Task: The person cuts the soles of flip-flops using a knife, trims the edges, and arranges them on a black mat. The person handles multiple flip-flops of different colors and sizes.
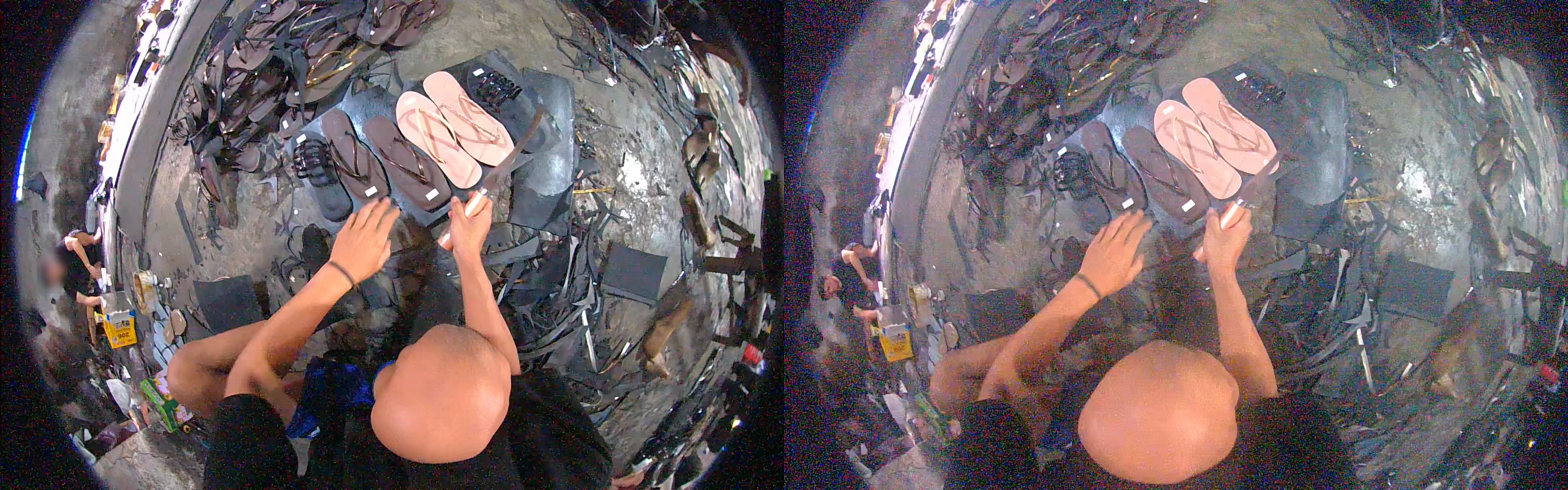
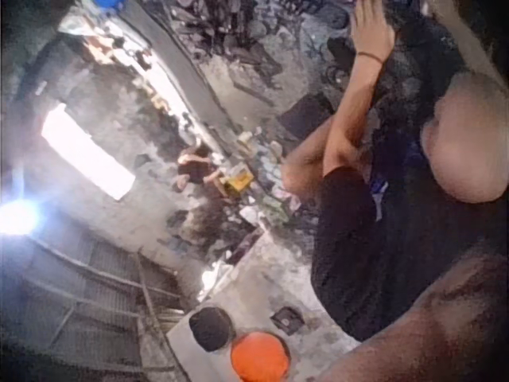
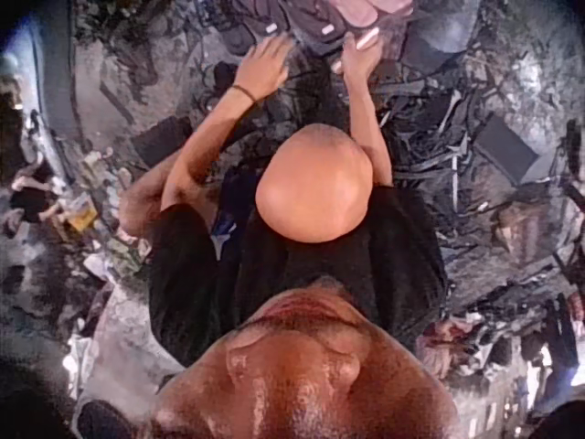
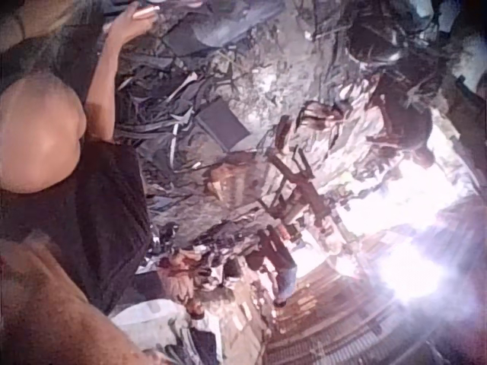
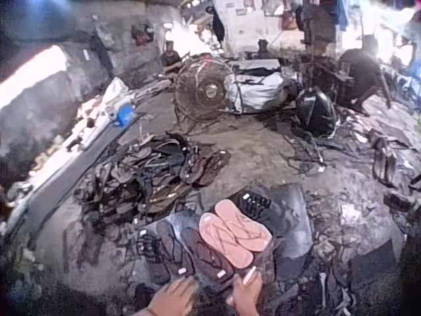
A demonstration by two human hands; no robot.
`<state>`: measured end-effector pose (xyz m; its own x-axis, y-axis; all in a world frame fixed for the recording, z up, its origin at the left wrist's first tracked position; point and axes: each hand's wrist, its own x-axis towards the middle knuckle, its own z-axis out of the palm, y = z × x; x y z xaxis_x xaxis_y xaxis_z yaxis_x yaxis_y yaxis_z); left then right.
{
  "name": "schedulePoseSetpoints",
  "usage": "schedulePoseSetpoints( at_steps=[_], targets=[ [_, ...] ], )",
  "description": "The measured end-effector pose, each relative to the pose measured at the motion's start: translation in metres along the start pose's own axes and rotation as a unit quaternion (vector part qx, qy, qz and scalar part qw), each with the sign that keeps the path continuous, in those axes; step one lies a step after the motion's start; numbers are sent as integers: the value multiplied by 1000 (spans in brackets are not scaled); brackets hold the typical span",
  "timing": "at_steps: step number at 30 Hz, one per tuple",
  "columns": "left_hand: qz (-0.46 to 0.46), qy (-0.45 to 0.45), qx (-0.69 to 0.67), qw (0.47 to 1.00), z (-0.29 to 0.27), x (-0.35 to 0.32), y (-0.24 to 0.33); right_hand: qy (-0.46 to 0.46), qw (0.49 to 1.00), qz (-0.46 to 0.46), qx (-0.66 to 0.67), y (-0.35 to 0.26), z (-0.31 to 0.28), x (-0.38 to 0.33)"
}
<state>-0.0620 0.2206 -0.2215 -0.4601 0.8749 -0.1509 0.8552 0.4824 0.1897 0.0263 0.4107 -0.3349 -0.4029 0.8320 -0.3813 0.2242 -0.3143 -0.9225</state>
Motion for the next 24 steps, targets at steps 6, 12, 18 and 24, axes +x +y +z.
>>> schedulePoseSetpoints(
  at_steps=[6, 12, 18, 24],
  targets=[
    [-202, 51, 109, 972, 38, 45, -14, -78, 981, 96, 148, -56, -6, -7],
    [-139, 229, -29, 963, -12, 73, 3, -68, 995, -30, 66, -141, -56, -27],
    [-160, 170, -58, 971, -38, 80, 34, -205, 923, -224, -238, -110, -100, -111],
    [-162, 155, -54, 973, -43, 81, 33, -273, 900, -97, -327, -72, -91, -122]
  ],
)
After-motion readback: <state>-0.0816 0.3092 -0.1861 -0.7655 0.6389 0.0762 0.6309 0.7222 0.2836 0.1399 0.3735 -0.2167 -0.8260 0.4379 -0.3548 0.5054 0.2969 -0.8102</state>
